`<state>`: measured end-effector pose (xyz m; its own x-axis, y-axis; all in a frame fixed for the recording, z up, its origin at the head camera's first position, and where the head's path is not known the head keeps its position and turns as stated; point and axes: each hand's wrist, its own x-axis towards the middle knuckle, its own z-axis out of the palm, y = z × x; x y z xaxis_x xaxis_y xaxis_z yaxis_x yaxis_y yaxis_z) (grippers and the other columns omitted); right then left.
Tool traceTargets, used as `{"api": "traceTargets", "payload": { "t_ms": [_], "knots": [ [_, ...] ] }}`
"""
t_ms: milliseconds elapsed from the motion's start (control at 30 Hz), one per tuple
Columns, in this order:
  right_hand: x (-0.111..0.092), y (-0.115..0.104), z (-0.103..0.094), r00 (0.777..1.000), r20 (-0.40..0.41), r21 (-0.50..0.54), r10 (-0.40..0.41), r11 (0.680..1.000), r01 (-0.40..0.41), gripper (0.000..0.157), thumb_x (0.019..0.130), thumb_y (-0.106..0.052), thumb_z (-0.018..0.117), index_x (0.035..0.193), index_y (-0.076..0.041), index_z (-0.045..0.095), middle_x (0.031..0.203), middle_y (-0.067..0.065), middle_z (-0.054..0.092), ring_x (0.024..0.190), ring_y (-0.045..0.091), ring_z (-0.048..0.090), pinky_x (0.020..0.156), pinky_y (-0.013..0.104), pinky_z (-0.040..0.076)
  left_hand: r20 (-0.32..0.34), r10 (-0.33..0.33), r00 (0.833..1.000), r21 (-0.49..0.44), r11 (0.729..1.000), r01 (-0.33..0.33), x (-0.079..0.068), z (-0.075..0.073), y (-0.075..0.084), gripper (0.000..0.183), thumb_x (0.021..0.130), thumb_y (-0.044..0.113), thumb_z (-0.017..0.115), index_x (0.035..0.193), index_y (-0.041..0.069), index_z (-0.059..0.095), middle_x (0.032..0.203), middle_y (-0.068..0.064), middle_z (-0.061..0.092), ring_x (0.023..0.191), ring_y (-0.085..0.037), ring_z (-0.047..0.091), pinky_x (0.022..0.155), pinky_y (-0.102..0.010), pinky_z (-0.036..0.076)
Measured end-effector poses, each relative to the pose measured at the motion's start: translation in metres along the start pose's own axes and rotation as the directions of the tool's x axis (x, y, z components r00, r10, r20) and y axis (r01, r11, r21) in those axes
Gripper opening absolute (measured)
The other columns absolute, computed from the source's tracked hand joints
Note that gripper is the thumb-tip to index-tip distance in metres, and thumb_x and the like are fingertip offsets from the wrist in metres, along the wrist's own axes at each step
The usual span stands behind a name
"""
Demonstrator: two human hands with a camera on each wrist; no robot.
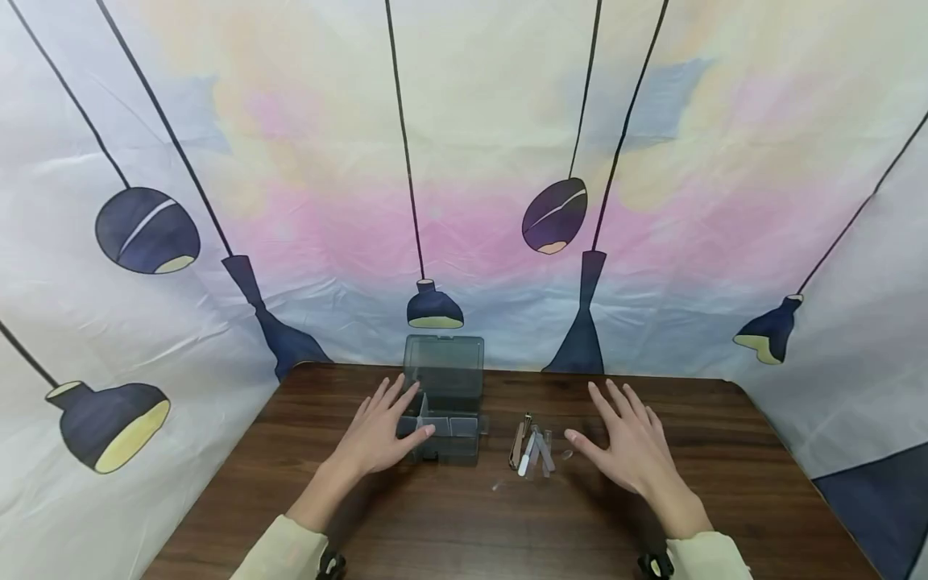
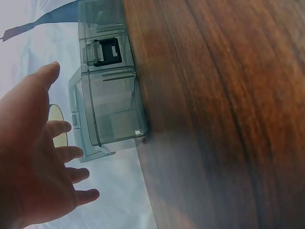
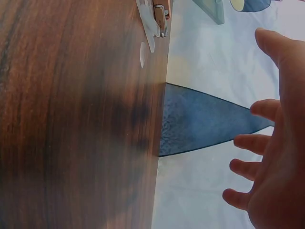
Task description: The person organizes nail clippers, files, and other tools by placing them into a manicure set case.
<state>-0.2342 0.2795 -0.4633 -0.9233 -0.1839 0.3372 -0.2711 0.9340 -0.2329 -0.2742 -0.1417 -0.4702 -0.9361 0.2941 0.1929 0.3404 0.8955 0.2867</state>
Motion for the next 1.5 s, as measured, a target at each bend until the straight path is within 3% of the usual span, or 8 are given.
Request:
{"api": "traceTargets", "payload": {
  "t_ms": [467,600,700,933,1167,1300,1400,1500],
  "knots": [
    [0.002,-0.009,0.012,0.997,-0.062,0.074,-0.044,0.996,0.048,0.084,0.089,-0.063,0.061,0.156,-0.021,0.033,0.155,0.019,0.036,0.140,0.046,0.031,0.094,0.078,0.030,-0.018,-0.048,0.999,-0.047,0.998,0.047,-0.002,0.000,-0.016,0.084,0.092,0.069,0.050,0.158,0.022,0.029,0.160,-0.014,0.029,0.144,-0.036,0.032,0.107,-0.059,0.039],
    [0.003,-0.013,0.019,0.998,-0.051,0.156,-0.041,0.987,0.049,0.081,0.090,-0.059,0.063,0.156,-0.020,0.035,0.155,0.018,0.037,0.138,0.046,0.034,0.095,0.076,0.033,-0.016,-0.068,0.998,-0.142,0.988,0.065,-0.001,-0.002,-0.026,0.079,0.096,0.063,0.051,0.158,0.020,0.029,0.157,-0.016,0.033,0.140,-0.037,0.036,0.105,-0.060,0.039],
    [0.006,-0.017,0.026,0.999,-0.023,0.241,-0.026,0.970,0.031,0.079,0.091,-0.057,0.063,0.154,-0.017,0.038,0.154,0.018,0.037,0.137,0.045,0.036,0.097,0.073,0.035,-0.002,-0.102,0.995,-0.266,0.959,0.098,0.000,-0.001,-0.035,0.074,0.099,0.056,0.051,0.157,0.016,0.030,0.155,-0.018,0.035,0.139,-0.039,0.038,0.106,-0.060,0.038],
    [0.011,-0.031,0.039,0.999,0.034,0.402,0.031,0.915,-0.042,0.075,0.090,-0.057,0.065,0.150,-0.018,0.044,0.144,0.016,0.048,0.125,0.041,0.051,0.094,0.063,0.045,0.045,-0.176,0.983,-0.512,0.841,0.174,0.003,0.002,-0.052,0.069,0.099,0.046,0.057,0.153,0.009,0.036,0.145,-0.018,0.049,0.124,-0.032,0.055,0.097,-0.052,0.048],
    [0.017,-0.046,0.053,0.995,0.084,0.511,0.058,0.854,-0.093,0.071,0.086,-0.055,0.071,0.142,-0.014,0.053,0.123,0.012,0.062,0.108,0.028,0.063,0.089,0.046,0.054,0.224,-0.100,0.969,-0.772,0.589,0.240,0.005,0.003,-0.057,0.065,0.100,0.026,0.062,0.153,0.002,0.032,0.150,-0.022,0.041,0.130,-0.037,0.050,0.094,-0.044,0.053],
    [0.019,-0.056,0.059,0.990,0.125,0.522,0.068,0.844,-0.124,0.068,0.084,-0.051,0.076,0.134,-0.008,0.059,0.115,0.009,0.065,0.100,0.021,0.064,0.084,0.039,0.054,0.287,-0.046,0.957,-0.832,0.483,0.273,0.007,0.005,-0.061,0.066,0.100,0.018,0.061,0.154,0.002,0.027,0.155,-0.024,0.033,0.135,-0.040,0.043,0.099,-0.046,0.050],
    [0.020,-0.063,0.064,0.987,0.143,0.517,0.077,0.844,-0.141,0.065,0.082,-0.051,0.078,0.127,-0.006,0.063,0.109,0.005,0.066,0.094,0.017,0.063,0.079,0.034,0.054,0.301,-0.040,0.953,-0.855,0.432,0.288,0.008,0.006,-0.063,0.064,0.100,0.013,0.060,0.154,0.001,0.027,0.155,-0.025,0.031,0.135,-0.040,0.043,0.100,-0.049,0.048],
    [0.022,-0.068,0.067,0.986,0.151,0.512,0.077,0.847,-0.144,0.060,0.080,-0.050,0.080,0.120,-0.007,0.066,0.102,0.002,0.066,0.088,0.014,0.061,0.075,0.030,0.053,0.310,-0.048,0.950,-0.859,0.414,0.301,0.007,0.007,-0.063,0.061,0.101,0.010,0.058,0.154,0.001,0.029,0.155,-0.025,0.031,0.133,-0.040,0.045,0.100,-0.050,0.048]
  ]
}}
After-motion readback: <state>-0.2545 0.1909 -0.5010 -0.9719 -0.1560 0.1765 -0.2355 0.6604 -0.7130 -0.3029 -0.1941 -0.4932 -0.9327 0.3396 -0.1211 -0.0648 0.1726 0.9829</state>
